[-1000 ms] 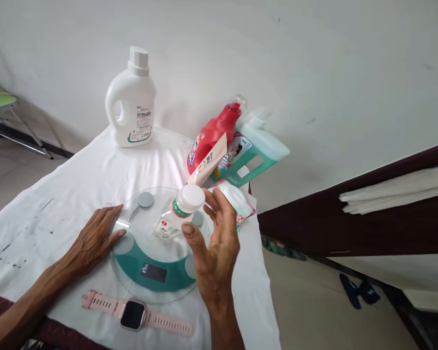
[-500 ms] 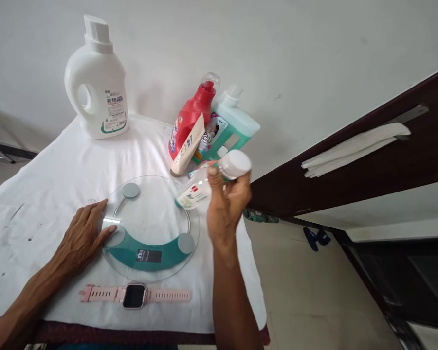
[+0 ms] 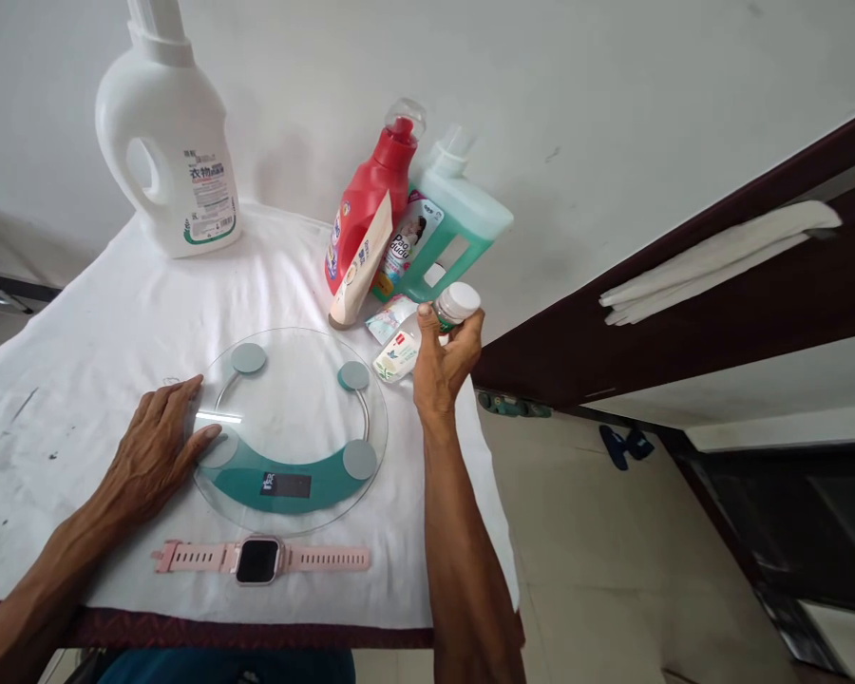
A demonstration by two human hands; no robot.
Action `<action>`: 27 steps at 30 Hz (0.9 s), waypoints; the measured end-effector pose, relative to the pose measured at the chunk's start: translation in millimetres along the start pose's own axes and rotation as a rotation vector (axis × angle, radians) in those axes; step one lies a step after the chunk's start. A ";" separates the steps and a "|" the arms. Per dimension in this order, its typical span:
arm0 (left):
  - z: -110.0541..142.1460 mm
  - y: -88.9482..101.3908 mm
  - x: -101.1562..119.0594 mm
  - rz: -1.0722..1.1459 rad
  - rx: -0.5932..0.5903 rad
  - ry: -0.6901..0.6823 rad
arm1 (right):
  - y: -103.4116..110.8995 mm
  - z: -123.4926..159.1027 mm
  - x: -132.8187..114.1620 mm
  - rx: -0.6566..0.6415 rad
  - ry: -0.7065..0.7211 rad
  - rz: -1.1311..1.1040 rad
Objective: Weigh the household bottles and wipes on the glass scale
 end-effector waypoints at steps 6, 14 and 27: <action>8.9 -5.5 1.5 0.017 0.010 0.043 | -4.8 6.7 9.1 -0.046 -0.045 0.067; 23.2 -17.5 13.8 0.038 0.029 0.108 | 0.8 7.9 -69.9 0.136 0.670 0.174; 30.6 -28.9 21.8 -0.013 0.190 0.044 | -323.3 121.6 -129.0 -0.723 -0.210 -0.261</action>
Point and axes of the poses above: each hand's wrist, its own z-axis away from the middle knuckle, its own y-axis out of the back of the hand, x = y × z, the point moved 1 cm from there along -z, towards the middle knuckle, and after that the axes turned 9 degrees about x, right-handed, at the moved point
